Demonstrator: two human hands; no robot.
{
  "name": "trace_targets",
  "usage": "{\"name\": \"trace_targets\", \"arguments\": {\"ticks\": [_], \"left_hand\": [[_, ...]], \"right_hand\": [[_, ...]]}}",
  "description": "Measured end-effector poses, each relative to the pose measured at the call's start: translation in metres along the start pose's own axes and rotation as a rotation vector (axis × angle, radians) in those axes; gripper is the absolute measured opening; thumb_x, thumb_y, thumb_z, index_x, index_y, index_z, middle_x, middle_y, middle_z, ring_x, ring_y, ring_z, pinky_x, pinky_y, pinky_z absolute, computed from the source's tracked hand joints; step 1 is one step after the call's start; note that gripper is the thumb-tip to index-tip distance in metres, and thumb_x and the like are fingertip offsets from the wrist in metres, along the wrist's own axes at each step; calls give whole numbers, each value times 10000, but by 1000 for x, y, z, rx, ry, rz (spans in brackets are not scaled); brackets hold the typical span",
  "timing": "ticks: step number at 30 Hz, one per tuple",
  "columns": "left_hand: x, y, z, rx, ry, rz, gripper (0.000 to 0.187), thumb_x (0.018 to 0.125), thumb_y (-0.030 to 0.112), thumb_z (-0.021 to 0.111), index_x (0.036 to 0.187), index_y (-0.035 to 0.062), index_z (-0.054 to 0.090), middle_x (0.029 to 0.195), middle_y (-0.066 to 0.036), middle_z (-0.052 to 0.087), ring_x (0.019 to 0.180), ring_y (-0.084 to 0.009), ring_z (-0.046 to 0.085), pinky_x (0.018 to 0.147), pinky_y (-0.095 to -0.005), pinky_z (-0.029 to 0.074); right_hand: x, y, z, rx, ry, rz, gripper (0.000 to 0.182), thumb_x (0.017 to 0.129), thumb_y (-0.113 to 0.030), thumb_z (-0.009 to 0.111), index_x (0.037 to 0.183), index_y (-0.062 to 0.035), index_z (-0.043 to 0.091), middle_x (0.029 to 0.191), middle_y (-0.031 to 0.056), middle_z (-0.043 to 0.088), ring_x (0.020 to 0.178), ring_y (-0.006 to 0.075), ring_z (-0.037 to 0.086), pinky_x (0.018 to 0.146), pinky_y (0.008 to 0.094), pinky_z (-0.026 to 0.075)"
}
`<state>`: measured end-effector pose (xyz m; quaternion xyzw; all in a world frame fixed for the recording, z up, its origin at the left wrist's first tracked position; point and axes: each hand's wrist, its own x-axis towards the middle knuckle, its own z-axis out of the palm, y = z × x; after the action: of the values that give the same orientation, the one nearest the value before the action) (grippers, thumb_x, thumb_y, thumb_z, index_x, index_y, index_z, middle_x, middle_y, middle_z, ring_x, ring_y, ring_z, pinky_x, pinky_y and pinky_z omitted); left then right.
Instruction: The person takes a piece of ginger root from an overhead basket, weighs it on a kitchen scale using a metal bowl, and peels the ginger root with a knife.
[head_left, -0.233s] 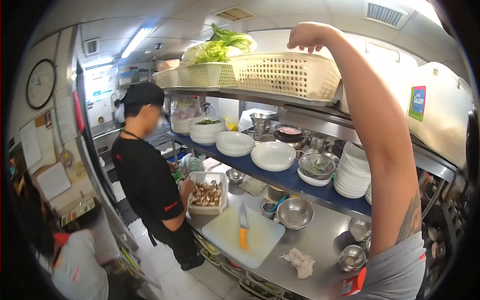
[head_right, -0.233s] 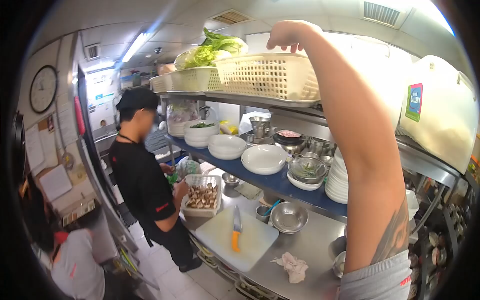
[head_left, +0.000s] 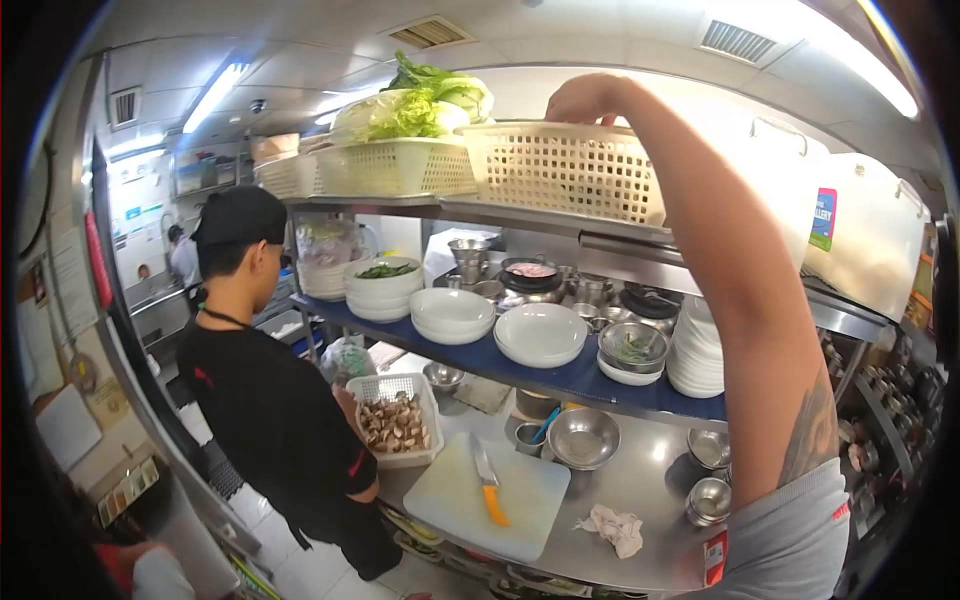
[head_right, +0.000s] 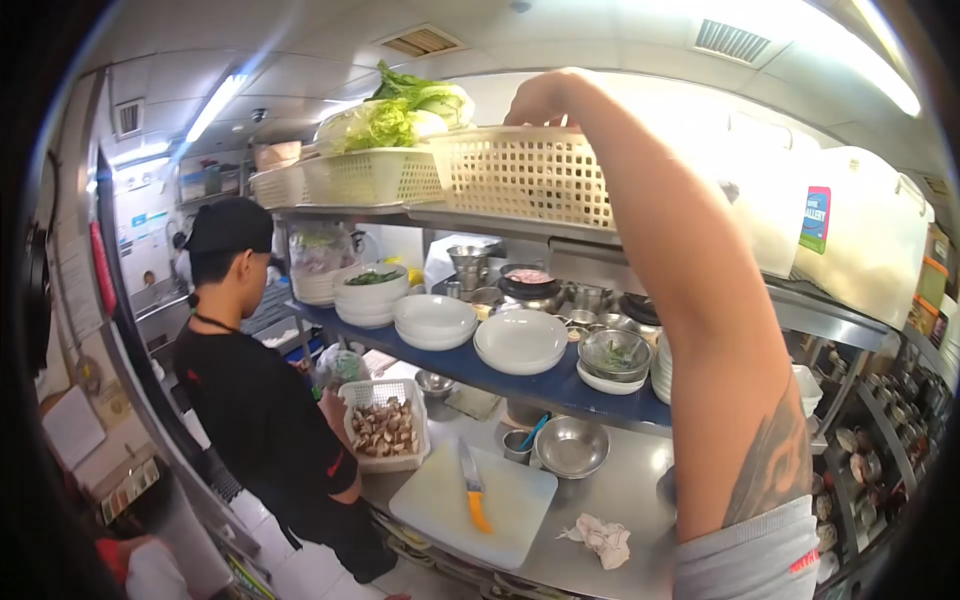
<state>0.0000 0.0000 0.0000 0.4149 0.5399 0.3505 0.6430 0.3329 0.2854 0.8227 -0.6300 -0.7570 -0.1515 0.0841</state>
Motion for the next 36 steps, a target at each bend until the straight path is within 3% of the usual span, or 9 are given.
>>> {"name": "trace_targets", "arguments": {"ticks": [6, 7, 10, 12, 18, 24, 30, 32, 36], "left_hand": [[55, 162, -30, 177, -298, 118, 605, 960, 370, 634, 1448, 55, 462, 1413, -139, 521, 1242, -281, 531, 1004, -424, 444], [60, 172, -28, 197, -337, 127, 618, 958, 380, 638, 1453, 56, 457, 1427, -141, 510, 1264, -286, 518, 1014, -428, 439], [108, 153, -21, 231, -317, 2, 629, 958, 379, 645, 1464, 63, 446, 1470, -143, 466, 1326, -297, 459, 1047, -446, 416], [90, 177, -5, 287, -224, -33, 615, 961, 374, 640, 1457, 61, 455, 1454, -146, 481, 1324, -297, 463, 1060, -447, 406], [144, 87, -21, 162, -568, 25, 550, 975, 368, 611, 1411, 49, 508, 1352, -135, 562, 1176, -296, 569, 998, -447, 460], [149, 72, -66, 232, -376, -85, 505, 964, 352, 617, 1359, 44, 549, 1201, -120, 638, 1015, -253, 613, 907, -433, 491], [150, 93, -87, 188, -295, -73, 592, 924, 446, 657, 1362, 62, 550, 1187, -118, 646, 1051, -256, 615, 902, -435, 485], [138, 109, -88, 180, -257, -83, 606, 923, 460, 654, 1364, 59, 546, 1196, -117, 643, 1053, -254, 619, 903, -433, 485], [146, 103, -101, 187, -290, -78, 600, 934, 450, 643, 1374, 56, 536, 1222, -112, 636, 1050, -245, 627, 909, -423, 486]], "right_hand": [[27, -9, 12, -53, -1, 187, 392, 837, -314, 668, 1167, -105, 713, 1150, 125, 682, 988, 246, 679, 808, 428, 591], [39, 3, 10, -52, -34, 174, 517, 767, -458, 724, 1172, -137, 722, 1190, 146, 687, 1006, 286, 669, 864, 448, 536], [24, -15, 7, -70, -52, 218, 356, 821, -231, 688, 1132, -63, 724, 1112, 109, 695, 958, 226, 680, 785, 383, 584], [19, -10, 9, 20, -28, 176, 406, 817, -223, 692, 1175, -32, 687, 1075, 130, 694, 944, 232, 681, 799, 371, 574], [-18, 7, -10, 592, 106, 91, 535, 865, -223, 667, 1322, -4, 497, 1032, 158, 642, 887, 244, 677, 833, 361, 550], [-32, 14, -16, 718, 185, 49, 492, 942, -240, 599, 1345, 4, 459, 1161, 151, 598, 904, 258, 666, 815, 379, 556], [-34, 5, -12, 555, 210, 114, 540, 991, -431, 521, 1393, -73, 488, 1174, 177, 614, 944, 266, 660, 867, 405, 542], [-24, 2, -12, 339, 122, 361, 707, 949, -632, 456, 1417, -105, 509, 1230, 223, 625, 1005, 309, 652, 919, 422, 528], [-41, -10, -14, -138, -136, 645, 642, 860, -542, 627, 1259, -39, 643, 1233, 210, 645, 1029, 316, 657, 888, 463, 530]]}}
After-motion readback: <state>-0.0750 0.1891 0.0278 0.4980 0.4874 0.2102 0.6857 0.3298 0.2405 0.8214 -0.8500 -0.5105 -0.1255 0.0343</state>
